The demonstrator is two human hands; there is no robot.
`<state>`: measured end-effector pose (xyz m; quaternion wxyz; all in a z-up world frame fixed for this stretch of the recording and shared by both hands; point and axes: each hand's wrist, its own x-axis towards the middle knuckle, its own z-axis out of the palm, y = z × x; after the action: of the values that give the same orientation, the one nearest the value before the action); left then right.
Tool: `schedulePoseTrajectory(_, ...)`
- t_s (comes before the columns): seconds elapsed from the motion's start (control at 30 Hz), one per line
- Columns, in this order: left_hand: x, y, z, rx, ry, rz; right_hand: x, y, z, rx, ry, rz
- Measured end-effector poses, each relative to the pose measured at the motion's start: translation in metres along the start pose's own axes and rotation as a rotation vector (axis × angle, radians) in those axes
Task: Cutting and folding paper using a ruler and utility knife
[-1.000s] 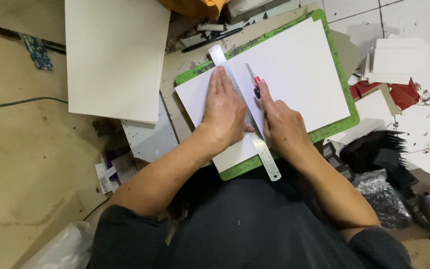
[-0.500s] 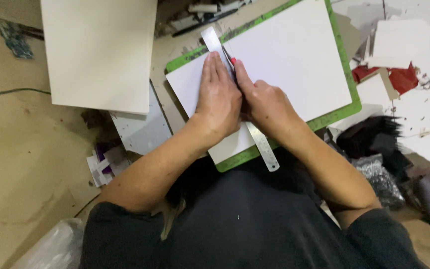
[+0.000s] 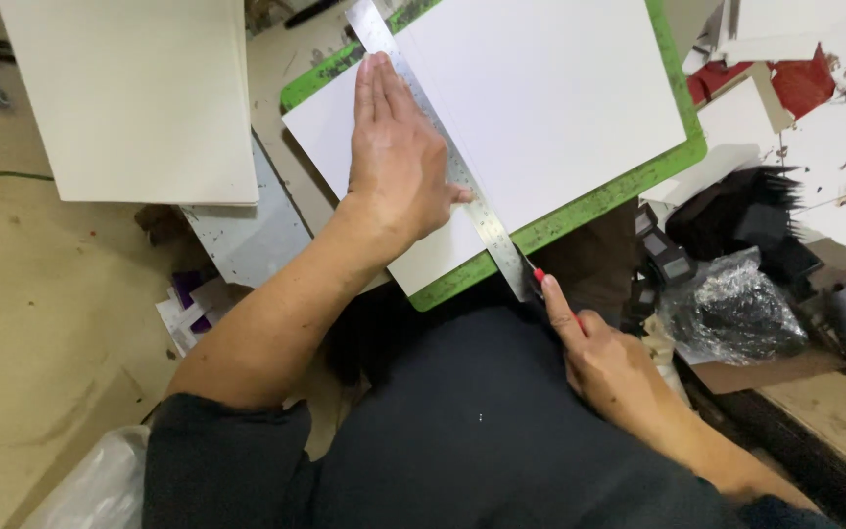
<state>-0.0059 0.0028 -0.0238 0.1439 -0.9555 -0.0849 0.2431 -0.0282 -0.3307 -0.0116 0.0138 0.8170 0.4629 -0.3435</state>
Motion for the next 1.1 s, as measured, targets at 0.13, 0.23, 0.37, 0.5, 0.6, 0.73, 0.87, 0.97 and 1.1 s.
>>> schedulePoseTrajectory(0.13, -0.001, -0.002, -0.007, 0.012, -0.026, 0.005, 0.001, -0.003, -0.043, -0.053, -0.14, 0.04)
schedulePoseTrajectory(0.23, 0.001, -0.003, -0.009, -0.003, -0.045, 0.001, 0.014, -0.01, -0.094, 0.155, -0.004, -0.061)
schedulePoseTrajectory(0.37, -0.002, -0.002, -0.015, 0.003, -0.043, -0.006, 0.094, -0.028, -0.114, 0.149, 0.408, -0.122)
schedulePoseTrajectory(0.5, -0.005, -0.004, -0.022, 0.079, -0.096, 0.013, 0.177, -0.038, -0.117, 0.168, 0.388, -0.18)
schedulePoseTrajectory(0.6, -0.007, 0.0, -0.01, -0.19, 0.081, -0.018, 0.198, -0.046, -0.12, 0.143, 0.485, -0.172)
schedulePoseTrajectory(0.73, -0.004, -0.001, -0.005, -0.199, 0.068, 0.004, 0.203, -0.045, -0.128, 0.137, 0.409, -0.177)
schedulePoseTrajectory(0.87, 0.0, 0.003, 0.0, -0.093, 0.066, -0.003, 0.193, -0.042, -0.127, 0.121, 0.298, -0.17)
schedulePoseTrajectory(0.97, 0.0, 0.003, -0.002, 0.02, 0.036, -0.006, 0.141, -0.032, -0.095, 0.134, 0.251, -0.14)
schedulePoseTrajectory(1.1, 0.002, 0.003, 0.004, 0.005, 0.02, -0.001, 0.051, -0.017, -0.041, 0.092, 0.129, -0.045)
